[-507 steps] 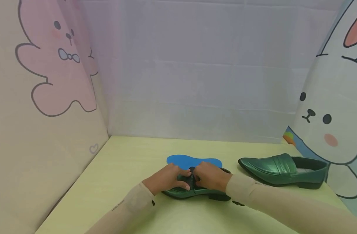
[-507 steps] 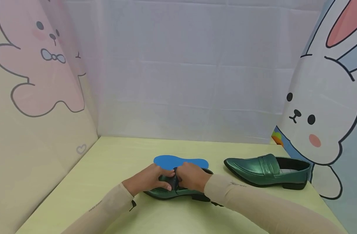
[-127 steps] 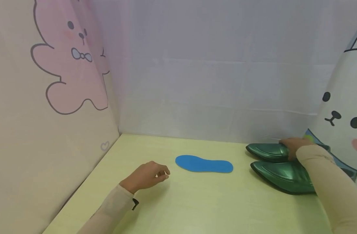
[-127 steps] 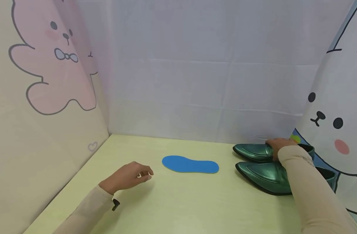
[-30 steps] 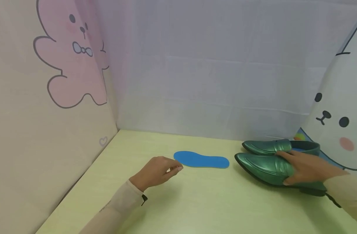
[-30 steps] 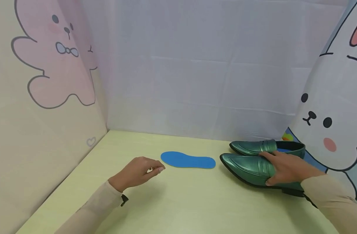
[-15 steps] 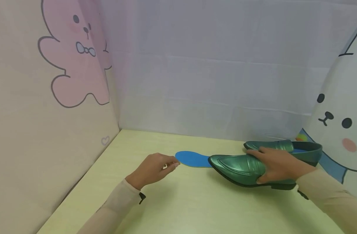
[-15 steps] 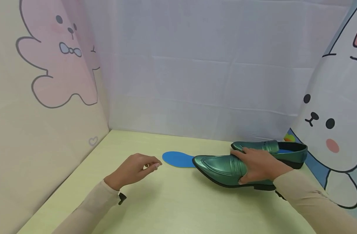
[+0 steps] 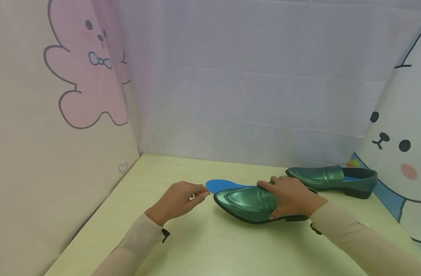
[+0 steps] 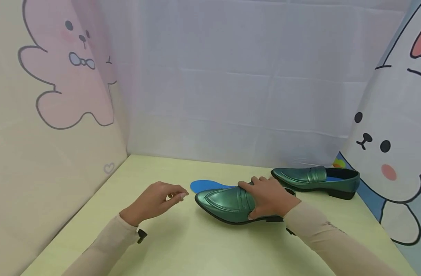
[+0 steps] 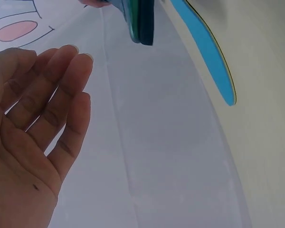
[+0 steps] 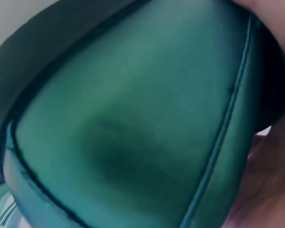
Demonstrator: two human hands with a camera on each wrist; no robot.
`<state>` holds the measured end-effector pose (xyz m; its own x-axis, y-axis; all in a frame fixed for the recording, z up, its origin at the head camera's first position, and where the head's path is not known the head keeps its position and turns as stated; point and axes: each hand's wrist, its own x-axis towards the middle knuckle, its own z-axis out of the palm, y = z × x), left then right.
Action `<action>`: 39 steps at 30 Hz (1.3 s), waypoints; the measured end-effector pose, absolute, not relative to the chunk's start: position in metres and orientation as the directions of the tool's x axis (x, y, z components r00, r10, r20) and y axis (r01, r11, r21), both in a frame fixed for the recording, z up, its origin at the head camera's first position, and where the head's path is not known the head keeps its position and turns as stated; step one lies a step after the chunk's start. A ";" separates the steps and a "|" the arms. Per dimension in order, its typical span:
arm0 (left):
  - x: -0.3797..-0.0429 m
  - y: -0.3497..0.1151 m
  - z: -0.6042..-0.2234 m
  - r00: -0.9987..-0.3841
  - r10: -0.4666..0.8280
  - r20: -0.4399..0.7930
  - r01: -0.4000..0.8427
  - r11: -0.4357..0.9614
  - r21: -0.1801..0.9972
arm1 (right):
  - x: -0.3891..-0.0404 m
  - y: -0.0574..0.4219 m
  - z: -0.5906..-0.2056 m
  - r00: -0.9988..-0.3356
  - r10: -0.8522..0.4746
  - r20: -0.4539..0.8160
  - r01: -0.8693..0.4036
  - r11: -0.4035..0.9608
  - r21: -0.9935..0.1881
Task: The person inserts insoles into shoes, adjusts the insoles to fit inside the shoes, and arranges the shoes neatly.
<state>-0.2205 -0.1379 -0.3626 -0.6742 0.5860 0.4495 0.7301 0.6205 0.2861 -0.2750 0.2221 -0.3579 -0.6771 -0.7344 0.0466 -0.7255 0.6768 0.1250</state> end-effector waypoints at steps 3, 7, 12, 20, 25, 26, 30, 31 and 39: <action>-0.221 -0.136 -0.362 -0.663 0.586 0.466 0.740 0.607 0.290 | -0.269 0.203 -0.360 -0.686 -0.727 0.035 -0.720 0.685 0.116; -0.221 -0.134 -0.363 -0.660 0.589 0.466 0.744 0.600 0.296 | -0.264 0.181 -0.365 -0.697 -0.717 0.027 -0.712 0.696 0.092; -0.219 -0.131 -0.365 -0.644 0.608 0.464 0.758 0.587 0.283 | -0.261 0.159 -0.375 -0.702 -0.711 0.038 -0.707 0.703 0.076; -0.220 -0.125 -0.369 -0.641 0.621 0.452 0.763 0.580 0.284 | -0.254 0.141 -0.387 -0.721 -0.691 0.055 -0.687 0.723 0.078; -0.219 -0.118 -0.371 -0.642 0.630 0.436 0.764 0.574 0.295 | -0.252 0.137 -0.391 -0.722 -0.689 0.061 -0.683 0.724 0.094; -0.220 -0.117 -0.372 -0.643 0.633 0.431 0.764 0.573 0.296 | -0.252 0.137 -0.391 -0.722 -0.689 0.065 -0.682 0.725 0.096; -0.223 -0.110 -0.377 -0.642 0.653 0.401 0.766 0.572 0.294 | -0.251 0.138 -0.392 -0.717 -0.693 0.075 -0.687 0.720 0.096; -0.224 -0.108 -0.378 -0.640 0.660 0.394 0.768 0.571 0.291 | -0.252 0.139 -0.393 -0.715 -0.695 0.077 -0.689 0.719 0.096; -0.238 -0.086 -0.388 -0.649 0.687 0.327 0.760 0.576 0.301 | -0.253 0.155 -0.394 -0.714 -0.691 0.114 -0.689 0.722 0.065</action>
<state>-0.2382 -0.0859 -0.3876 -0.6495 0.6866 0.3268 0.7601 0.5760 0.3007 -0.2532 0.1551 -0.3943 -0.7138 -0.6910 0.1140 -0.6887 0.7221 0.0653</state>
